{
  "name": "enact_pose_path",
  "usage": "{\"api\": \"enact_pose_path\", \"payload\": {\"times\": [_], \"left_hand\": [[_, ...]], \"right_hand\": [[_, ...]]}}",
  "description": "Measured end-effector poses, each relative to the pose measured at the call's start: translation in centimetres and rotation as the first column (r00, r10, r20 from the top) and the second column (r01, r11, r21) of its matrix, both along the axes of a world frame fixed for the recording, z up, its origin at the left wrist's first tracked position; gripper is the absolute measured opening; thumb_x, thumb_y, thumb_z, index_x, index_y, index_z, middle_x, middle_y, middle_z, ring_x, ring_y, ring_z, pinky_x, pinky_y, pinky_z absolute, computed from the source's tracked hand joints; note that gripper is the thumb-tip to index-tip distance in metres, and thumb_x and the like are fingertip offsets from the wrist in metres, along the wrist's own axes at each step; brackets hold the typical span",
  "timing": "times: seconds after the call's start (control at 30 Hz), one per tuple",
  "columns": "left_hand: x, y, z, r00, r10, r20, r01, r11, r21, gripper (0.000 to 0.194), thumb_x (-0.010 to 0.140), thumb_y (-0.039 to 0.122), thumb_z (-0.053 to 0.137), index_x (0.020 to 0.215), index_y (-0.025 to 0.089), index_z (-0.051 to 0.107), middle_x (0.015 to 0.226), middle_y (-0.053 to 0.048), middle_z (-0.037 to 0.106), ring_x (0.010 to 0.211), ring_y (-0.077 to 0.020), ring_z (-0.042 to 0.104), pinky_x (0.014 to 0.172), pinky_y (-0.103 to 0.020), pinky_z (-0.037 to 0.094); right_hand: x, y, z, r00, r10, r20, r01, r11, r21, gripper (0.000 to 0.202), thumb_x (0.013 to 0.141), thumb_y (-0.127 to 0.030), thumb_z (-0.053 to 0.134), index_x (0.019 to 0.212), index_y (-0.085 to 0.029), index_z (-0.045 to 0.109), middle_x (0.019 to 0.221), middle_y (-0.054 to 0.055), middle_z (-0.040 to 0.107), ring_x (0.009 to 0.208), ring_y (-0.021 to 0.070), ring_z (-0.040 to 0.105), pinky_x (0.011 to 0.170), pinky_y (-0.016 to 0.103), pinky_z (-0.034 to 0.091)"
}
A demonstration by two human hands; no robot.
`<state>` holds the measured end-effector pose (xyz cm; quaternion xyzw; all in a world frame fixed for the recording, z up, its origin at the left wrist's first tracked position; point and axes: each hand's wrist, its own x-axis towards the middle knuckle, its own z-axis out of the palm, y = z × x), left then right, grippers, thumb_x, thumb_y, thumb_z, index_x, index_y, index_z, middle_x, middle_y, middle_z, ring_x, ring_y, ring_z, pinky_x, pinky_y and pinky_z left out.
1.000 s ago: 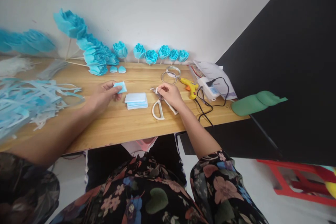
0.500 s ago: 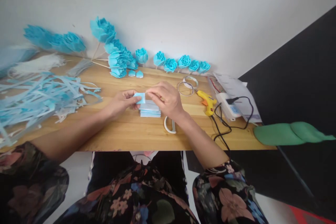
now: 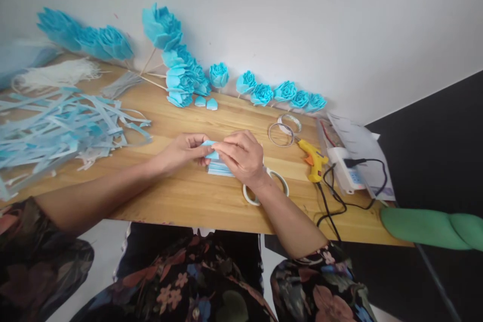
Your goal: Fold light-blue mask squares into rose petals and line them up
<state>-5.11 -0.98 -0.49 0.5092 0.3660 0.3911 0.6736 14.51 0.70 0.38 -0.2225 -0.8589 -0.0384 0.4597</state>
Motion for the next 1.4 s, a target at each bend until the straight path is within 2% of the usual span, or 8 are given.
{"api": "enact_pose_path", "payload": {"times": [0.17, 0.4, 0.63, 1.0, 1.4], "left_hand": [[0.0, -0.03, 0.16, 1.0, -0.002, -0.008, 0.002, 1.0, 0.014, 0.02, 0.08, 0.03, 0.07, 0.073, 0.015, 0.059, 0.057, 0.003, 0.06, 0.052, -0.0081, 0.057, 0.053, -0.019, 0.046], [-0.31, 0.33, 0.2, 1.0, 0.026, -0.007, -0.025, 0.999, 0.031, 0.018, 0.081, 0.029, 0.069, 0.076, 0.014, 0.06, 0.061, 0.001, 0.062, 0.053, -0.0079, 0.057, 0.054, -0.019, 0.046], [-0.38, 0.42, 0.03, 1.0, 0.021, -0.01, -0.021, 1.0, 0.021, 0.017, 0.08, 0.029, 0.07, 0.079, 0.015, 0.062, 0.064, 0.001, 0.063, 0.056, -0.0092, 0.059, 0.058, -0.021, 0.049], [-0.25, 0.54, 0.38, 0.998, 0.063, -0.031, -0.063, 0.998, -0.005, 0.013, 0.082, 0.023, 0.067, 0.075, 0.014, 0.061, 0.061, 0.001, 0.063, 0.053, -0.008, 0.057, 0.055, -0.02, 0.046], [-0.23, 0.65, -0.13, 0.999, 0.039, 0.027, -0.04, 0.999, 0.016, 0.02, 0.08, 0.03, 0.072, 0.078, 0.013, 0.061, 0.065, 0.0, 0.064, 0.056, -0.0086, 0.059, 0.058, -0.021, 0.05]], "right_hand": [[-0.13, 0.16, -0.2, 1.0, 0.013, 0.013, -0.012, 0.999, -0.039, 0.028, 0.089, -0.014, 0.064, 0.108, -0.035, 0.068, 0.084, -0.001, 0.064, 0.079, 0.0158, 0.062, 0.07, 0.034, 0.049], [-0.61, -0.1, -0.4, 1.0, -0.005, 0.02, 0.007, 0.995, -0.104, 0.018, 0.089, -0.015, 0.064, 0.1, -0.028, 0.066, 0.085, 0.001, 0.067, 0.078, 0.0164, 0.062, 0.069, 0.034, 0.051], [-0.92, -0.21, -0.4, 1.0, -0.021, 0.006, 0.022, 0.983, -0.181, 0.013, 0.089, -0.016, 0.061, 0.094, -0.026, 0.065, 0.083, 0.001, 0.068, 0.078, 0.0171, 0.063, 0.07, 0.035, 0.051], [-0.85, -0.13, -0.37, 0.998, -0.053, -0.027, 0.048, 0.99, -0.135, 0.015, 0.087, -0.014, 0.061, 0.094, -0.026, 0.064, 0.081, 0.001, 0.067, 0.075, 0.0177, 0.063, 0.068, 0.035, 0.051], [-0.81, -0.04, -0.65, 0.996, -0.079, 0.05, 0.083, 0.994, -0.078, 0.017, 0.085, -0.011, 0.062, 0.094, -0.026, 0.062, 0.084, 0.002, 0.067, 0.079, 0.0177, 0.062, 0.069, 0.034, 0.05]]}}
